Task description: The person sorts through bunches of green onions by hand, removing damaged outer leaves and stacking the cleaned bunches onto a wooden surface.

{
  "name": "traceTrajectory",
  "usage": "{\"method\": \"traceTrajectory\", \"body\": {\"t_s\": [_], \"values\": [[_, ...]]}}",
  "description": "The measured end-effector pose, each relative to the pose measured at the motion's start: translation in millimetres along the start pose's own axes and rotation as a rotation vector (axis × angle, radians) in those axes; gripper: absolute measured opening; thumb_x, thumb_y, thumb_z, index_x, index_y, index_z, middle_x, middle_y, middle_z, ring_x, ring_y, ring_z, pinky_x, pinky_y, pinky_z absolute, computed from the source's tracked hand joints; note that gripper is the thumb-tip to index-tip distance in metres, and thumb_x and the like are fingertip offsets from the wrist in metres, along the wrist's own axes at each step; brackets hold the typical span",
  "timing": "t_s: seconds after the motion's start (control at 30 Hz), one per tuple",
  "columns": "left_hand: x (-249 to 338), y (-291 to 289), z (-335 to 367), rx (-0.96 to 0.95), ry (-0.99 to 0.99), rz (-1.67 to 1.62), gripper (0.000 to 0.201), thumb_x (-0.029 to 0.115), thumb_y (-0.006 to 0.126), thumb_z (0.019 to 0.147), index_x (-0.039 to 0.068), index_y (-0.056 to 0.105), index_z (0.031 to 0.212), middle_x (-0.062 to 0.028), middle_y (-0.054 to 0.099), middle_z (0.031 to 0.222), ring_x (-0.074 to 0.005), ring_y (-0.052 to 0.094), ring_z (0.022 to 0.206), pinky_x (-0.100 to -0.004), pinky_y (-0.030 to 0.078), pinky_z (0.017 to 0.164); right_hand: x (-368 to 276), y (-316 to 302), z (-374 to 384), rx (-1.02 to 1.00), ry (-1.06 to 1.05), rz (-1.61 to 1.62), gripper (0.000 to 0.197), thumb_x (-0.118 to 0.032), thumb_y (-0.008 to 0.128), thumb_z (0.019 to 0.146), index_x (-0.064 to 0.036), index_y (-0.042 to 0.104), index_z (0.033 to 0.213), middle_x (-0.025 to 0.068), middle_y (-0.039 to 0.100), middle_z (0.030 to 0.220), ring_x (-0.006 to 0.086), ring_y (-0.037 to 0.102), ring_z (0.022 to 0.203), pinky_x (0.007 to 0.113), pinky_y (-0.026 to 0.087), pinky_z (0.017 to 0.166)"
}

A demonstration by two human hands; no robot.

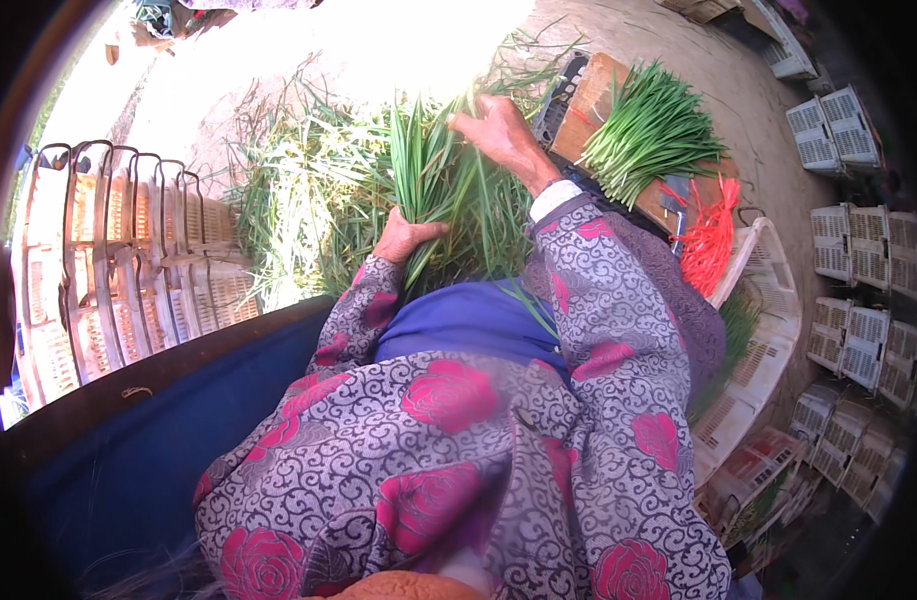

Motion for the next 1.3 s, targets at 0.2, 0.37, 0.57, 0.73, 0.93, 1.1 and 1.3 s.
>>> {"method": "traceTrajectory", "body": {"t_s": [0.2, 0.37, 0.57, 0.73, 0.93, 1.1, 1.3], "values": [[1.3, -10.1, -6.4, 0.046, -0.067, -0.007, 0.049, -0.001, 0.077, 0.073, -0.001, 0.065, 0.120, -0.0090, 0.072, 0.105, -0.0173, 0.067, 0.090, -0.0324, 0.053, 0.086, -0.3, -18.4, -24.0, -0.211, 0.105, -0.102, 0.037, -0.032, 0.067, 0.090, 0.0045, 0.067, 0.094, 0.0075, 0.064, 0.072, 0.0141, 0.060, 0.069, 0.031, 0.046, 0.063], [9.2, -4.2, -7.4, -0.017, -0.022, 0.063, 0.047, 0.001, 0.076, 0.074, -0.001, 0.065, 0.120, -0.0083, 0.072, 0.105, -0.0160, 0.066, 0.090, -0.0311, 0.052, 0.086, 9.8, -21.5, -31.9, -0.234, 0.098, -0.100, 0.030, -0.030, 0.064, 0.096, -0.0013, 0.067, 0.089, 0.0002, 0.063, 0.069, 0.0073, 0.054, 0.062, 0.027, 0.040, 0.055], [3.7, -3.0, -6.3, -0.025, -0.024, 0.057, 0.051, 0.001, 0.075, 0.074, 0.000, 0.065, 0.123, -0.0087, 0.071, 0.110, -0.0160, 0.065, 0.094, -0.0312, 0.050, 0.089, 8.8, -23.4, -34.8, -0.377, 0.101, -0.096, 0.031, -0.032, 0.064, 0.095, -0.0016, 0.068, 0.091, 0.0020, 0.065, 0.071, 0.0086, 0.057, 0.061, 0.026, 0.042, 0.054], [0.3, 0.5, -2.1, -0.109, 0.009, 0.120, 0.056, 0.001, 0.075, 0.074, 0.000, 0.062, 0.129, -0.0086, 0.071, 0.114, -0.0157, 0.064, 0.099, -0.0316, 0.050, 0.093, -12.2, -30.8, -39.9, -0.282, 0.213, -0.074, 0.029, -0.031, 0.067, 0.094, -0.0024, 0.070, 0.093, 0.0024, 0.066, 0.071, 0.0062, 0.056, 0.059, 0.024, 0.040, 0.050], [3.5, 11.3, -4.5, -0.127, -0.026, 0.048, 0.061, -0.001, 0.076, 0.073, 0.000, 0.060, 0.132, -0.0071, 0.070, 0.116, -0.0149, 0.064, 0.102, -0.0313, 0.049, 0.095, 18.4, -33.0, -39.7, -0.103, 0.300, 0.688, 0.015, -0.022, 0.066, 0.093, -0.0079, 0.067, 0.097, -0.0046, 0.057, 0.065, 0.0051, 0.048, 0.051, 0.021, 0.035, 0.045], [-3.0, -6.5, 8.5, -0.092, 0.032, 0.142, 0.055, 0.000, 0.076, 0.074, 0.001, 0.064, 0.128, -0.0075, 0.072, 0.110, -0.0151, 0.066, 0.096, -0.0305, 0.051, 0.090, -35.3, -43.1, -47.9, -0.228, 0.121, 1.216, 0.010, -0.017, 0.059, 0.094, -0.0081, 0.062, 0.093, -0.0061, 0.048, 0.059, 0.0046, 0.037, 0.049, 0.021, 0.028, 0.042], [-11.7, -28.3, 0.7, 0.006, -0.084, -0.123, 0.043, 0.007, 0.078, 0.075, 0.001, 0.066, 0.116, -0.0061, 0.070, 0.090, -0.0153, 0.066, 0.072, -0.0290, 0.054, 0.065, -140.7, -133.8, -53.2, -0.455, -0.326, 1.360, 0.017, -0.022, 0.055, 0.097, -0.0069, 0.059, 0.091, -0.0068, 0.045, 0.060, 0.0061, 0.037, 0.054, 0.025, 0.033, 0.046]]}}
Point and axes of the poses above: each hand's wrist, its own z-axis towards the middle knuckle, its own y-axis out of the palm, x = y × z, the point moved 10 cm from there along z, towards the middle knuckle
